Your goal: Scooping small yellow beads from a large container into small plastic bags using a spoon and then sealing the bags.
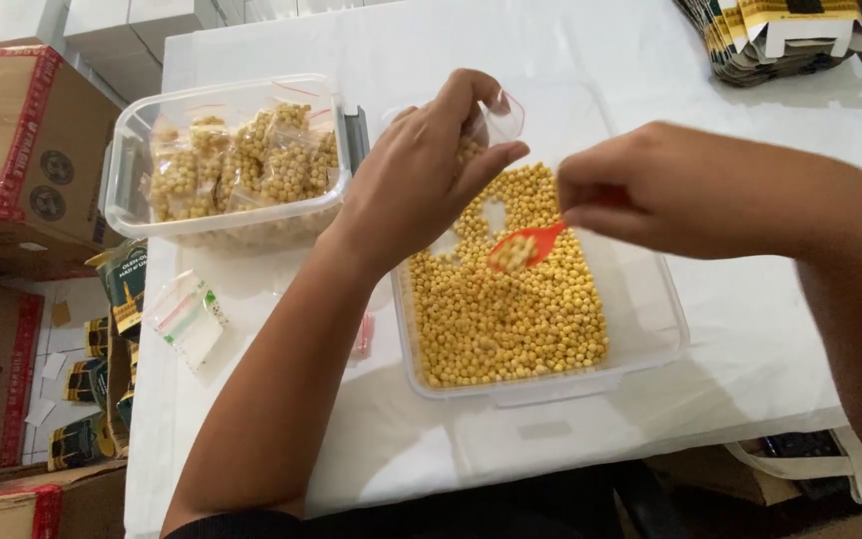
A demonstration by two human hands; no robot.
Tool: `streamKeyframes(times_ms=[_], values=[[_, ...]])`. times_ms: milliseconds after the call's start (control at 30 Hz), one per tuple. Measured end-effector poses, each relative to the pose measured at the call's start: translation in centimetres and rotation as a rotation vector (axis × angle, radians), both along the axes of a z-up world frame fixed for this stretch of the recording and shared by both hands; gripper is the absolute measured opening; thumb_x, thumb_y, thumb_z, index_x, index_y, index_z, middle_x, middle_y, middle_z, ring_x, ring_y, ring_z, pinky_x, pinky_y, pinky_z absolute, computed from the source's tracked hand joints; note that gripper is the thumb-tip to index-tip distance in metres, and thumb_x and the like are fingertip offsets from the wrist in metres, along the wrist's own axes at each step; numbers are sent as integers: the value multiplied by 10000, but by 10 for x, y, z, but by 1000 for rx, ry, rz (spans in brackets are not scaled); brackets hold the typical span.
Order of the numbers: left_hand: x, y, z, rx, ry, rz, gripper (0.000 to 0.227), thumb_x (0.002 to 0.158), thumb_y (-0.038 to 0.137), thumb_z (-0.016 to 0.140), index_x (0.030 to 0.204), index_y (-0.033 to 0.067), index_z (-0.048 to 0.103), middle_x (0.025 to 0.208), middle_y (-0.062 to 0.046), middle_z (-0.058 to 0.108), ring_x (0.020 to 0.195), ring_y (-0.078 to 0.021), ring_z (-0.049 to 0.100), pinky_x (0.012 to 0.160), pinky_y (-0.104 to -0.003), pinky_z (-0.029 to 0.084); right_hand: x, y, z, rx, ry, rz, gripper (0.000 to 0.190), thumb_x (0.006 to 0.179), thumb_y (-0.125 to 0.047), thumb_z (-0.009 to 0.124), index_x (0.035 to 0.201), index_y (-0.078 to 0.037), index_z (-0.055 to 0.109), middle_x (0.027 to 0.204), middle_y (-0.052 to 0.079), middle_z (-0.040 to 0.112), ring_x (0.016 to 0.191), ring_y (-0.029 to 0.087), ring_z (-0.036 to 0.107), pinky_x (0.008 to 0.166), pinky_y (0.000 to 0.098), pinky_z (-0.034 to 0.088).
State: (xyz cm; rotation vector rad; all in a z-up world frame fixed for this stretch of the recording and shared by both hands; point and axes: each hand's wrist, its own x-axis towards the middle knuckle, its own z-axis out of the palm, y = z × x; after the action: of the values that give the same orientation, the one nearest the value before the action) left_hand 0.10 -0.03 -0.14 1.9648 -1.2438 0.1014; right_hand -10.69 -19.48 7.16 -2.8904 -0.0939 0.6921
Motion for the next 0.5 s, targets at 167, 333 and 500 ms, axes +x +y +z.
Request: streamKeyframes(times_ms=[167,333,500], values=[[-1,0,-2,58,-114,-8,361,1041,455,543,1160,122,469,673,-14,630,593,-248,645,830,-417,490,-9,-24,7,-152,-215,-82,175,980,-342,618,957,-246,763,743,-28,800,647,148,694,701,323,516],[2,-1,-6,94,-180,-34,396,1019,482,575,1156,119,497,728,-3,681,610,-199,671,862,-445,522,-14,-59,4,-173,-499,-78,177,1023,-326,631,997,-190,741,804,24,751,712,226,668,688,392,496],[-1,-1,-1,105,-229,-57,417,1013,523,566,1130,126,522,780,-44,711,659,-252,695,772,-447,498,-12,-56,7,-199,-571,-62,184,1038,-328,620,1015,-187,735,840,27,739,800,266,675,731,430,490]])
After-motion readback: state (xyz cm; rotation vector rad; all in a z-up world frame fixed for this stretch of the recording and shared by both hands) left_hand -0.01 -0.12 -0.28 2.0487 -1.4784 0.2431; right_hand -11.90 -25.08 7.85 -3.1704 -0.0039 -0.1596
